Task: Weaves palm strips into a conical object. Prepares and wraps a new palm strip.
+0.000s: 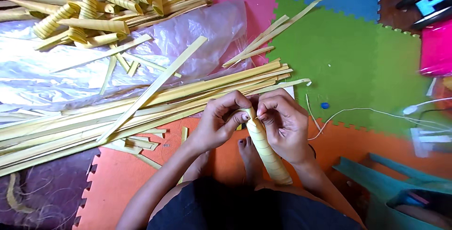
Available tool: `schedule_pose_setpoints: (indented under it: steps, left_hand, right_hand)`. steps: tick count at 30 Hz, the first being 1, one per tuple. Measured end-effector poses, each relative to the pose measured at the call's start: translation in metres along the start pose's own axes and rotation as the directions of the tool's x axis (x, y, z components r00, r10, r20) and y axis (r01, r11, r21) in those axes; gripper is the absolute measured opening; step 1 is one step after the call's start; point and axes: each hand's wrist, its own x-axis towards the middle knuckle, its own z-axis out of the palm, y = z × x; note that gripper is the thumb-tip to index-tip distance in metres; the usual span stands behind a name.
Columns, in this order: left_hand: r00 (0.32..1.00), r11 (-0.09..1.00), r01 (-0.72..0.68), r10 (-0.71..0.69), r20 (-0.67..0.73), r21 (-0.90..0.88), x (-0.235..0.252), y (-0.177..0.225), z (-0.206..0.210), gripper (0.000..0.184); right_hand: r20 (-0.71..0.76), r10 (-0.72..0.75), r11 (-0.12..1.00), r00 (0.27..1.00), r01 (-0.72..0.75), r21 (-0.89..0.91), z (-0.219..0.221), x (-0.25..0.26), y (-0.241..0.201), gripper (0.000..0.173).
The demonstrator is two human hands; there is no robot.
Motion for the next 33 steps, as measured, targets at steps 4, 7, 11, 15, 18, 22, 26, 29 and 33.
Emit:
schedule_pose_setpoints:
  steps: [4, 7, 11, 15, 18, 22, 26, 29, 33]
  left_hand:
    - [1.000, 1.000, 0.004, -0.004, -0.030, -0.007, -0.001, 0.001, 0.002, 0.004]
    - [0.996, 1.000, 0.020, -0.020, -0.088, 0.005, -0.002, 0.000, 0.005, 0.006]
    - [0.988, 0.993, 0.107, -0.100, -0.120, 0.055, -0.004, -0.003, 0.001, 0.009]
    - [0.911, 0.784, 0.367, -0.411, -0.025, 0.501, -0.012, -0.002, -0.037, 0.005]
    - [0.881, 0.630, 0.379, -0.470, -0.055, 0.678, -0.028, 0.011, -0.082, 0.012]
    - [0.839, 0.758, 0.533, -0.417, -0.349, 0.376, -0.068, 0.035, -0.134, 0.019]
    - [0.709, 0.857, 0.513, -0.461, -0.533, -0.059, -0.082, 0.025, -0.147, 0.029]
    - [0.665, 0.847, 0.526, -0.468, -0.582, -0.080, -0.081, 0.009, -0.144, 0.025]
    - [0.716, 0.827, 0.560, -0.512, -0.475, -0.047, -0.061, -0.004, -0.111, 0.019]
  right_hand:
    - [-0.022, -0.024, 1.000, 0.999, 0.024, -0.011, 0.000, 0.000, -0.001, 0.004]
    - [-0.029, -0.052, 0.998, 0.998, 0.051, -0.019, 0.003, 0.001, 0.002, 0.004]
    - [0.007, -0.008, 1.000, 1.000, 0.007, 0.029, 0.001, 0.006, 0.016, 0.003]
    - [0.202, 0.177, 0.965, 0.963, -0.129, -0.230, 0.011, 0.010, 0.049, 0.010]
    - [0.389, 0.546, 0.791, 0.742, -0.303, -0.531, 0.044, -0.011, 0.077, 0.018]
    - [0.602, 0.679, 0.723, 0.421, -0.237, -0.649, 0.097, -0.075, 0.118, 0.048]
    - [0.601, 0.601, 0.731, 0.527, -0.059, -0.680, 0.118, -0.110, 0.139, 0.043]
    - [0.517, 0.554, 0.799, 0.653, -0.242, -0.550, 0.097, -0.099, 0.112, 0.040]
    - [0.269, 0.246, 0.933, 0.931, -0.153, -0.325, 0.060, -0.066, 0.071, 0.039]
